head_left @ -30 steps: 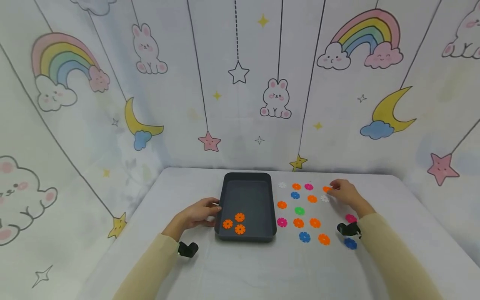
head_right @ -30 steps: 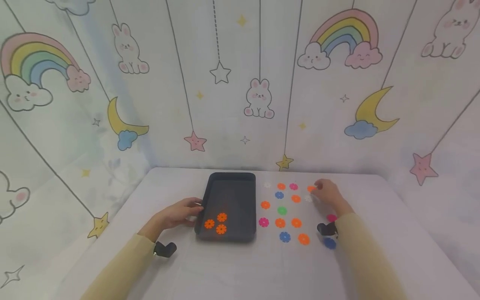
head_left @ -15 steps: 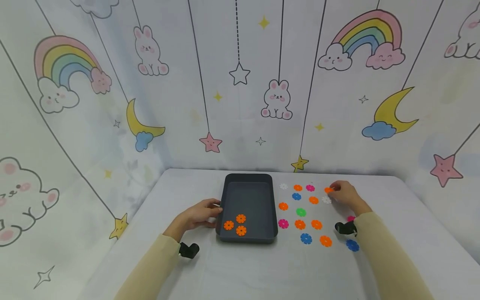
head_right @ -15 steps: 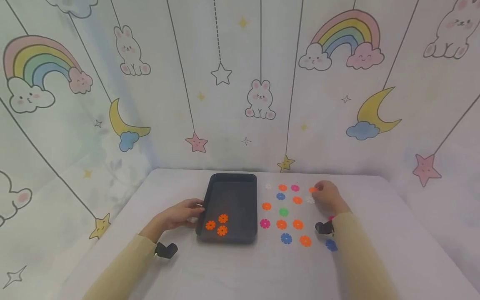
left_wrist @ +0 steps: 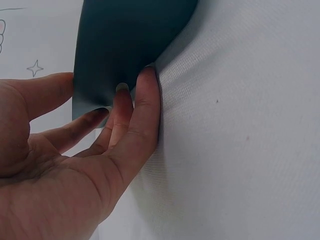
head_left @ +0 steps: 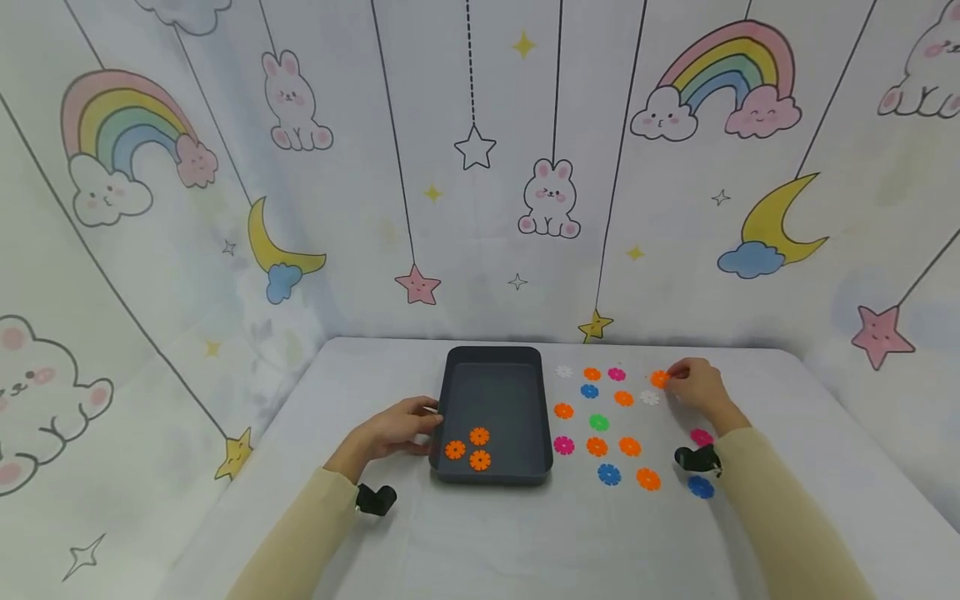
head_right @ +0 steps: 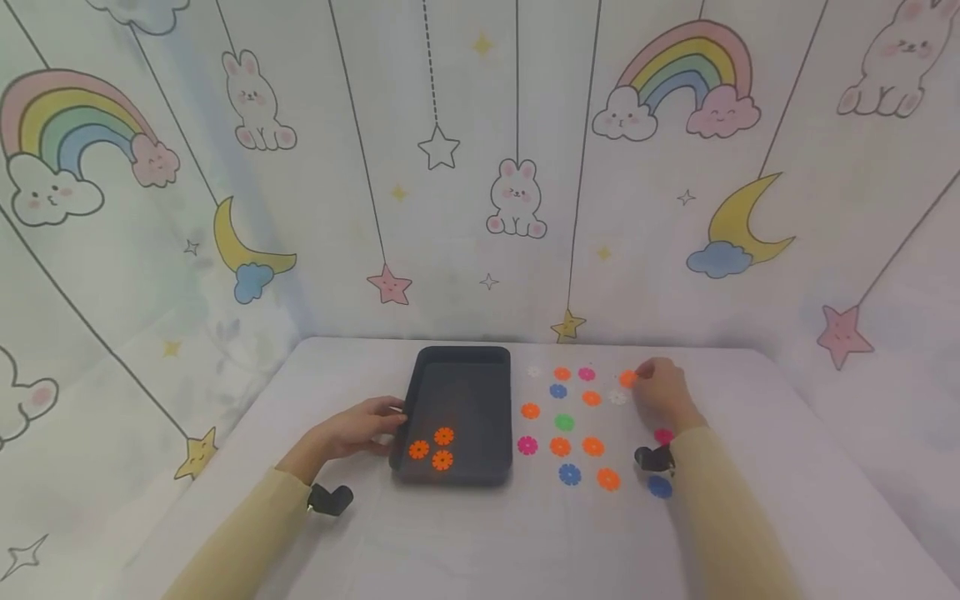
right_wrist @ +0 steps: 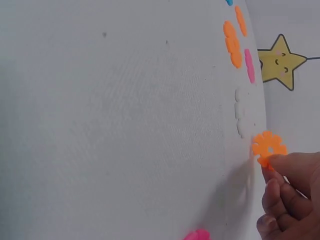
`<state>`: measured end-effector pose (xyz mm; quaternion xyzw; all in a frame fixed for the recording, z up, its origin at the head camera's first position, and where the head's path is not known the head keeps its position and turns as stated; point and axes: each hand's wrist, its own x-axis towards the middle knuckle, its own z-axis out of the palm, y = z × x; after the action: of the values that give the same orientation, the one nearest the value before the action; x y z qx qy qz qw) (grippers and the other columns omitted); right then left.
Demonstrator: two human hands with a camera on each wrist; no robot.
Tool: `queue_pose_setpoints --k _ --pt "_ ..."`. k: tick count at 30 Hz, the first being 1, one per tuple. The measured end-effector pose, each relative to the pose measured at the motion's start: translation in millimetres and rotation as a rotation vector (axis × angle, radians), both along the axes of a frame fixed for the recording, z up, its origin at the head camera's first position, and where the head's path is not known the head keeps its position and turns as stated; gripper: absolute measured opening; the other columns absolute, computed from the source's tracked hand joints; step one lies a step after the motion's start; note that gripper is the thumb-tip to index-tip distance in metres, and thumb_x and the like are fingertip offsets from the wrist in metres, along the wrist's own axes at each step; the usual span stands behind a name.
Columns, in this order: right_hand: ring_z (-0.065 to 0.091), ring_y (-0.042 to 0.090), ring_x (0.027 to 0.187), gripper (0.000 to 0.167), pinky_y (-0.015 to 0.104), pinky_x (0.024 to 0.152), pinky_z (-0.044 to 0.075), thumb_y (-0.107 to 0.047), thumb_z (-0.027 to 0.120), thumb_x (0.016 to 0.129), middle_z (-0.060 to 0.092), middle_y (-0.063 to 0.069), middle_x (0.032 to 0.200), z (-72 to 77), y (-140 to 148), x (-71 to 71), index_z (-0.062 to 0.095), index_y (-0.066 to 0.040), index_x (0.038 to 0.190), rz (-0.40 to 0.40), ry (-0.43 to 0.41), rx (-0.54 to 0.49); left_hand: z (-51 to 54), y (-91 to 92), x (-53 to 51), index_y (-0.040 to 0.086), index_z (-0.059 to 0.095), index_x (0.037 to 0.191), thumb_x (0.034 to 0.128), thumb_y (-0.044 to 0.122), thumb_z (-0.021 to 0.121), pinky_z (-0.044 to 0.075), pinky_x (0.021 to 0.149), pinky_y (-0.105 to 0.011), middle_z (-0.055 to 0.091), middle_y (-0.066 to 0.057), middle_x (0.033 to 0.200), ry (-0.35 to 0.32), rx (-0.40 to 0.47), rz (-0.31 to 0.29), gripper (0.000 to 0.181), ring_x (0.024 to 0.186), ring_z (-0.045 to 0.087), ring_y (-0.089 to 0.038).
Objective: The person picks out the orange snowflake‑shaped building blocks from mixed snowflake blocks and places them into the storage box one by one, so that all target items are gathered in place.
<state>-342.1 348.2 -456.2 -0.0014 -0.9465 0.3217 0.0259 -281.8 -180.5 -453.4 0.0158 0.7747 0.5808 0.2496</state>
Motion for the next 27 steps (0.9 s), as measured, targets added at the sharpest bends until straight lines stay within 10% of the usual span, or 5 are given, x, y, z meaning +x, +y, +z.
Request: queue_pose_setpoints --k 27 --pt "0.064 0.032 0.098 0.024 0.036 0.085 0.058 -0.012 0.066 0.1 0.069 0.016 0.108 38.2 -67.4 37.9 0.066 0.004 0.118 0.208 0.049 -0.13 -4.6 -1.7 -2.0 -0.002 0.04 0.151 0.1054 0.015 0.058 0.06 0.087 -0.046 0.052 -0.023 0.141 0.009 0.015 0.003 0.052 0.115 0.061 -0.029"
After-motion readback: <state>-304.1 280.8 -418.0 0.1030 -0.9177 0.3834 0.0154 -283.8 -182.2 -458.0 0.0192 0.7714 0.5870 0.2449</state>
